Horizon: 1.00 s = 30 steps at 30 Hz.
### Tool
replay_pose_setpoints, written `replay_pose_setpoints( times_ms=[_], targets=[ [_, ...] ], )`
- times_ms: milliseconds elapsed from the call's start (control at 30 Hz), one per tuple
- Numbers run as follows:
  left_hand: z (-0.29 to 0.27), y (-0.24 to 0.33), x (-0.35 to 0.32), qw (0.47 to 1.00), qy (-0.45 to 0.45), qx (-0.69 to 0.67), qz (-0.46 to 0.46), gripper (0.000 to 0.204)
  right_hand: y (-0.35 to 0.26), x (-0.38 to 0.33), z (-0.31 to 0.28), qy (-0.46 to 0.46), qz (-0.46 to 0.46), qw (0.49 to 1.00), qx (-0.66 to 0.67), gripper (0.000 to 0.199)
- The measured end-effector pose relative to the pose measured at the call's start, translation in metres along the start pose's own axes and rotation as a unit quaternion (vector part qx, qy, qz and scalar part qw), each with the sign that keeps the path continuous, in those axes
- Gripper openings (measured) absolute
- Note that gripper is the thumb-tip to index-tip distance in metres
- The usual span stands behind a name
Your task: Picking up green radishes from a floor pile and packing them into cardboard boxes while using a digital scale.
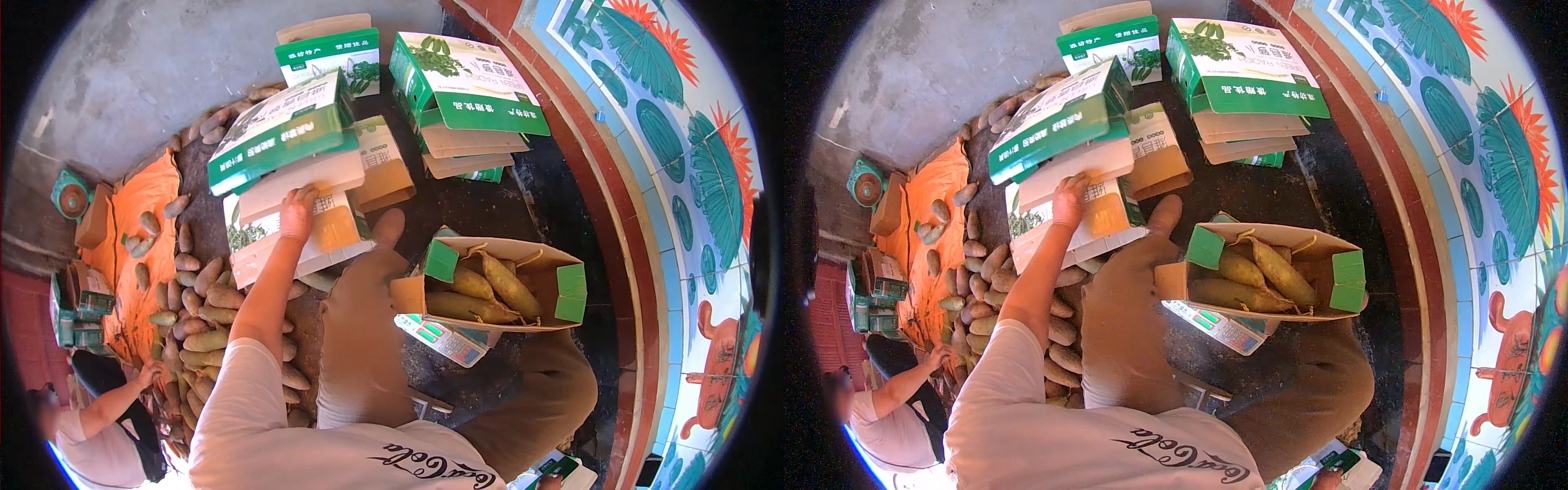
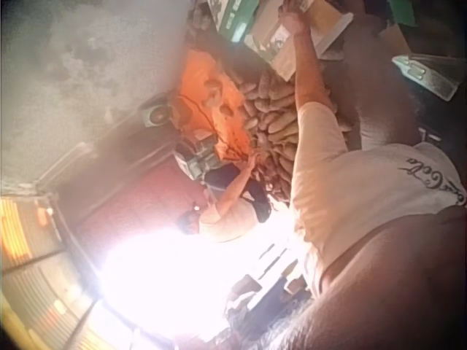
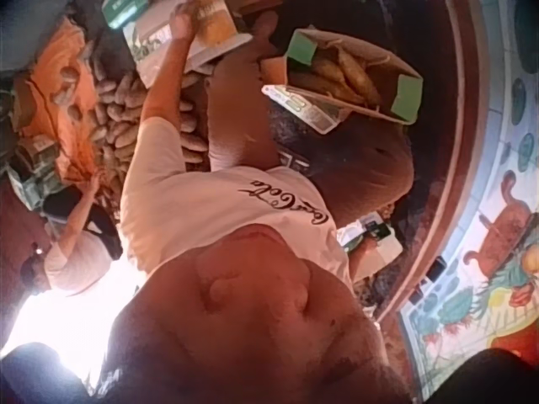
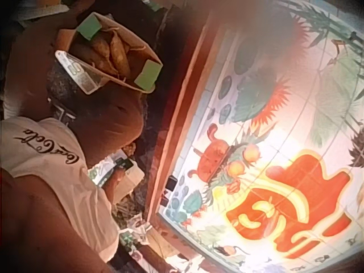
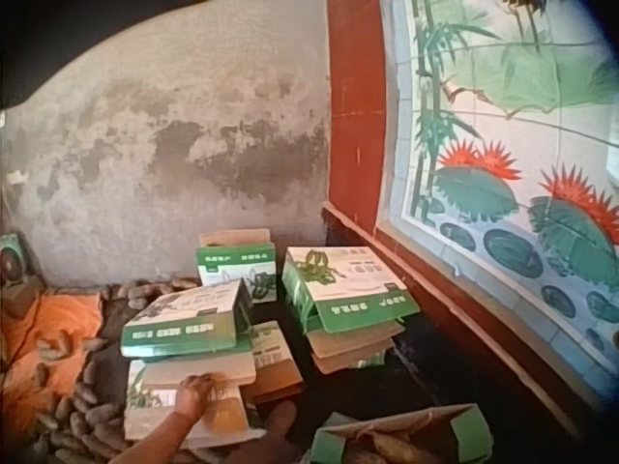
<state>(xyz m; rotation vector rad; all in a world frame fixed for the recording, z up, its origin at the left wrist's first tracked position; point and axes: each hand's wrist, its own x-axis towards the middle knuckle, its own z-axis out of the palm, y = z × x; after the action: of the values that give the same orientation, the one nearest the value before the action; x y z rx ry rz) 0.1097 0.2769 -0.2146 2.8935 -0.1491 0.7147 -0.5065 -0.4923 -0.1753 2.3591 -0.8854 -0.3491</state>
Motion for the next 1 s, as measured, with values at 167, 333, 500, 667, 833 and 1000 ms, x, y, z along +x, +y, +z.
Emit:
replay_pose_setpoints(
  times_ms=[167, 333, 500, 667, 833, 1000],
  targets=[
    [0.000, -0.006, 0.017, 0.995, -0.046, 0.033, -0.084, 0.027, 0.004, -0.002, 0.004, -0.011, 0.013, 1.000, -0.002, 0.058],
    [0.011, -0.019, 0.028, 0.979, -0.093, 0.140, -0.111, 0.026, -0.004, 0.002, 0.005, -0.022, 0.019, 1.000, 0.004, 0.061],
    [0.004, -0.009, 0.050, 0.968, -0.160, 0.154, -0.117, 0.026, -0.003, 0.006, 0.006, -0.034, 0.033, 0.999, -0.002, 0.063],
    [0.005, -0.013, 0.043, 0.981, -0.094, 0.086, -0.145, 0.035, -0.015, 0.030, 0.004, -0.041, 0.029, 0.999, 0.000, 0.065],
    [-0.009, 0.009, 0.006, 0.992, -0.057, 0.034, -0.110, 0.052, -0.025, 0.041, -0.001, -0.055, 0.028, 0.998, -0.002, 0.067],
    [-0.039, 0.044, -0.060, 0.982, -0.180, 0.044, -0.042, 0.080, -0.030, 0.041, 0.000, -0.072, 0.034, 0.997, 0.000, 0.070]
  ],
)
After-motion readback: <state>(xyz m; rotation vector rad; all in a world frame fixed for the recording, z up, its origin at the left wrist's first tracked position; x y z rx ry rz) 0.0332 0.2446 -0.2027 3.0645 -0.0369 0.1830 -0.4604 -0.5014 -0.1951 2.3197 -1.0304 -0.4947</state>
